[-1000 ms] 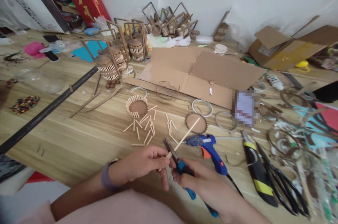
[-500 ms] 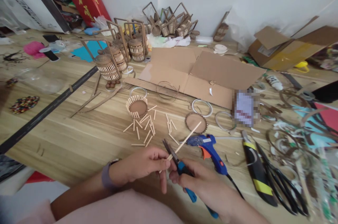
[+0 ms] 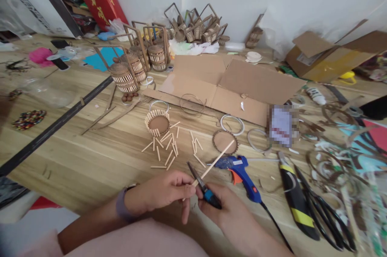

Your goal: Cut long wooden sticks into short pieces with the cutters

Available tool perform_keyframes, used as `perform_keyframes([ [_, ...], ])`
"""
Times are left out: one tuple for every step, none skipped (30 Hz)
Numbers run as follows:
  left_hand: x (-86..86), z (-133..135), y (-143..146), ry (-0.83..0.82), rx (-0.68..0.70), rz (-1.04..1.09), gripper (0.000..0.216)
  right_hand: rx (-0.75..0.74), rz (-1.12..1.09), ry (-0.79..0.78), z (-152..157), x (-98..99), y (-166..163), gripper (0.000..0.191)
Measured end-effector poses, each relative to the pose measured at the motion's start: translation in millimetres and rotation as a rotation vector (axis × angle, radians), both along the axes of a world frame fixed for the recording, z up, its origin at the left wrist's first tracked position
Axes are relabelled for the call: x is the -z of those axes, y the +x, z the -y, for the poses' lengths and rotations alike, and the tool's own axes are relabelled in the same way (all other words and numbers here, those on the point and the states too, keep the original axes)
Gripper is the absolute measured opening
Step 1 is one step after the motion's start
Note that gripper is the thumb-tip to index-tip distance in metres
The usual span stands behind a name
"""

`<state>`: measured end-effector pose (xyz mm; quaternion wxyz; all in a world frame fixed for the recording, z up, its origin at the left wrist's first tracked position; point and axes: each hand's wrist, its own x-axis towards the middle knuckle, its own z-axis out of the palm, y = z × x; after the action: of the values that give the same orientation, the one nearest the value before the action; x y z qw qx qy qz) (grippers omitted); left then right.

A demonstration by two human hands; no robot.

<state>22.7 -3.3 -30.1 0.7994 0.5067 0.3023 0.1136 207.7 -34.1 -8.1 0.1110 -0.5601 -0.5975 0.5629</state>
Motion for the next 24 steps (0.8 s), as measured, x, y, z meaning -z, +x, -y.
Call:
perform_keyframes([
  [0.4, 0, 0, 0.008, 0.000, -0.002, 0.037, 0.001, 0.000, 0.019, 0, -1.1, -1, 0.015],
  [1.0, 0, 0, 0.016, 0.002, -0.002, 0.036, -0.004, -0.003, 0.031, -1, -2.1, -2, 0.016],
  [1.5, 0, -1, 0.023, 0.000, -0.002, 0.033, -0.010, -0.008, 0.038, -1, -2.9, -3, 0.017],
  [1.9, 0, -1, 0.029, -0.003, -0.002, 0.031, -0.015, -0.009, 0.042, -1, -3.4, -2, 0.018],
  [2.0, 0, -1, 0.034, -0.009, -0.005, 0.029, -0.015, -0.005, 0.043, -1, -3.7, -1, 0.020],
  [1.8, -1, -2, 0.043, -0.016, -0.009, 0.027, -0.013, 0.004, 0.041, -1, -3.7, 0, 0.022],
  [1.2, -1, -2, 0.057, -0.022, -0.013, 0.026, -0.010, 0.017, 0.034, -1, -3.7, 2, 0.023],
  [0.5, -1, -3, 0.074, -0.024, -0.018, 0.026, -0.006, 0.030, 0.024, -1, -3.7, 4, 0.024],
  [-0.4, -1, -3, 0.088, -0.024, -0.022, 0.027, -0.008, 0.038, 0.011, -1, -3.7, 7, 0.025],
  [-1.1, -2, -4, 0.095, -0.020, -0.024, 0.028, -0.018, 0.039, -0.005, -1, -3.7, 9, 0.025],
  [-1.6, -2, -4, 0.094, -0.017, -0.025, 0.029, -0.029, 0.033, -0.019, -1, -3.6, 10, 0.025],
  [-1.7, -1, -4, 0.086, -0.013, -0.024, 0.030, -0.033, 0.023, -0.030, -1, -3.5, 11, 0.025],
  [-1.3, -1, -4, 0.072, -0.010, -0.019, 0.031, -0.026, 0.011, -0.041, -1, -3.3, 12, 0.025],
  [-0.7, -1, -3, 0.058, -0.008, -0.012, 0.031, -0.013, -0.002, -0.055, 0, -2.9, 12, 0.025],
  [0.2, -1, -3, 0.047, -0.006, -0.002, 0.031, 0.003, -0.014, -0.074, 0, -2.5, 12, 0.025],
  [1.2, -1, -3, 0.039, -0.006, 0.007, 0.031, 0.019, -0.021, -0.093, 0, -2.0, 12, 0.026],
  [2.1, 0, -2, 0.033, -0.007, 0.013, 0.032, 0.033, -0.022, -0.107, 0, -1.5, 11, 0.026],
  [2.8, 0, -2, 0.030, -0.008, 0.013, 0.033, 0.042, -0.016, -0.112, 1, -1.1, 11, 0.026],
  [3.3, 0, -2, 0.028, -0.007, 0.009, 0.034, 0.043, -0.008, -0.110, 1, -0.8, 10, 0.025],
  [3.6, 0, -2, 0.029, -0.007, 0.001, 0.035, 0.041, 0.001, -0.102, 1, -0.7, 10, 0.025],
  [3.5, 0, -2, 0.031, -0.004, -0.005, 0.036, 0.036, 0.008, -0.091, 1, -0.6, 10, 0.023],
  [3.3, 0, -2, 0.033, -0.004, -0.010, 0.037, 0.027, 0.010, -0.082, 1, -0.6, 10, 0.022],
  [2.9, 0, -2, 0.033, -0.006, -0.013, 0.037, 0.017, 0.007, -0.075, 1, -0.5, 10, 0.021],
  [2.5, 0, -1, 0.033, -0.009, -0.015, 0.037, 0.008, 0.002, -0.068, 1, -0.5, 10, 0.020],
])
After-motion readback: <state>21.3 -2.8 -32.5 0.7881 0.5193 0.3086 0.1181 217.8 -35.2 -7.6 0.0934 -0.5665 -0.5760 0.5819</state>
